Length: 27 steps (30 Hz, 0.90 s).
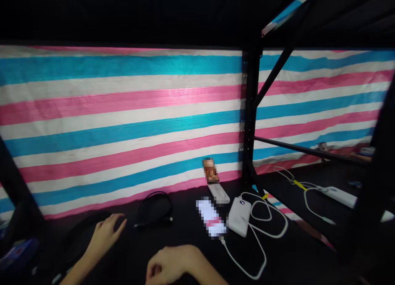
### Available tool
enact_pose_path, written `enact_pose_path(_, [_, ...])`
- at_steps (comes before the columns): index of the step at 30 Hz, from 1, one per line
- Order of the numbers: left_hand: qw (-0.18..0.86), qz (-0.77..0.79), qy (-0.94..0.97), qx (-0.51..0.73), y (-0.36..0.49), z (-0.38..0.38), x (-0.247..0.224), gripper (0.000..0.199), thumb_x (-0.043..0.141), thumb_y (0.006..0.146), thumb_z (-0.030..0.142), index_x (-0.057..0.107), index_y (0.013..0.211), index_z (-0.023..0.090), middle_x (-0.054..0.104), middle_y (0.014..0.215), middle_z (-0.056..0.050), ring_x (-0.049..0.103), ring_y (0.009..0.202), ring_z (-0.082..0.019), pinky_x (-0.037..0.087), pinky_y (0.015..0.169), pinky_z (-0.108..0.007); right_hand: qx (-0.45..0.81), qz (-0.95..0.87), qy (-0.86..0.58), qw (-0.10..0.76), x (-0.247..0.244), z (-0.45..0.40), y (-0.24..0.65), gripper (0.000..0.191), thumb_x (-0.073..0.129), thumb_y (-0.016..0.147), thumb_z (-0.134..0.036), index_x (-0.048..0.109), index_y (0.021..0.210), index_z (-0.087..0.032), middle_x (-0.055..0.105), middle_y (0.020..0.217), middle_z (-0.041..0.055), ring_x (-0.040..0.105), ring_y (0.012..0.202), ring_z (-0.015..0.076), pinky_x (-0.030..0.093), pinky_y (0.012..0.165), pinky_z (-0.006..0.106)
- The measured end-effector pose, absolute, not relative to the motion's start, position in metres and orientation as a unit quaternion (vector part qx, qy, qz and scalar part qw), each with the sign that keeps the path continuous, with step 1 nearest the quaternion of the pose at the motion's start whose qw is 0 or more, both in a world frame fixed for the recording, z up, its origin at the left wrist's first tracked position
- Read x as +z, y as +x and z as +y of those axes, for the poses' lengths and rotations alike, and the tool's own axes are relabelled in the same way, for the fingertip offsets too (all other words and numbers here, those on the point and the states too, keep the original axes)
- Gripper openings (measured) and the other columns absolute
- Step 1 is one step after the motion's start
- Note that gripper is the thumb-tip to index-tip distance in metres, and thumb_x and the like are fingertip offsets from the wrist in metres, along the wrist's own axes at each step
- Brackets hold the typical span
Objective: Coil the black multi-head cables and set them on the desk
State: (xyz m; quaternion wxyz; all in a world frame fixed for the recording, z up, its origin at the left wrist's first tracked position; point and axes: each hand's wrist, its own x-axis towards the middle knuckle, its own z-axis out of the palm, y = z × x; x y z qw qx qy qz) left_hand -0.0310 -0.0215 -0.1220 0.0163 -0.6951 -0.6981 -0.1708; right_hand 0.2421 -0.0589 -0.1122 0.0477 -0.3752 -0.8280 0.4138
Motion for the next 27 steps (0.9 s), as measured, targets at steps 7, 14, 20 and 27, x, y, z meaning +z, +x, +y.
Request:
enact_pose_path(7, [-0.037,-0.772,-0.628,-0.097,-0.088,-0.005,-0.134,0.031,0.050,0.088,0.033,0.056,0.112,0.015,0.061,0.111,-0.009,0.061,0.095,-0.020,0.048,0.084,-0.041,0.300,-0.822,-0.455,0.166,-0.164,-0.061,0.256,0.019,0.052,0.079,-0.025,0.070,0.082,-0.020,0.069,0.068,0.0005,0.062,0.064,0.0132,0.040,0.060,0.020])
enact_pose_path(14, [-0.039,-0.831,-0.552,-0.059,-0.091,-0.010,-0.151,0.034,0.055,0.085,0.036,0.055,0.112,0.015,0.057,0.115,-0.009,0.057,0.101,-0.022,0.048,0.086,-0.045,0.239,-0.806,-0.475,0.258,-0.191,-0.068,0.252,0.018,0.052,0.080,-0.028,0.068,0.076,-0.022,0.064,0.060,-0.0026,0.055,0.055,0.0113,0.031,0.053,0.021])
enact_pose_path(20, [-0.051,-0.819,-0.567,-0.070,-0.104,-0.022,-0.146,0.031,0.054,0.086,0.037,0.057,0.109,0.015,0.060,0.108,-0.008,0.059,0.095,-0.020,0.050,0.082,-0.041,0.239,-0.809,-0.467,0.263,-0.194,-0.069,0.252,0.019,0.049,0.083,-0.030,0.066,0.077,-0.023,0.061,0.059,-0.0033,0.054,0.055,0.0114,0.030,0.053,0.022])
enact_pose_path(27, [-0.057,-0.805,-0.582,-0.096,-0.112,-0.022,-0.122,0.033,0.053,0.087,0.037,0.056,0.111,0.015,0.060,0.109,-0.008,0.059,0.094,-0.019,0.051,0.080,-0.040,0.242,-0.810,-0.466,0.261,-0.188,-0.071,0.251,0.019,0.049,0.083,-0.029,0.065,0.076,-0.023,0.060,0.059,-0.0034,0.053,0.055,0.0112,0.029,0.054,0.022])
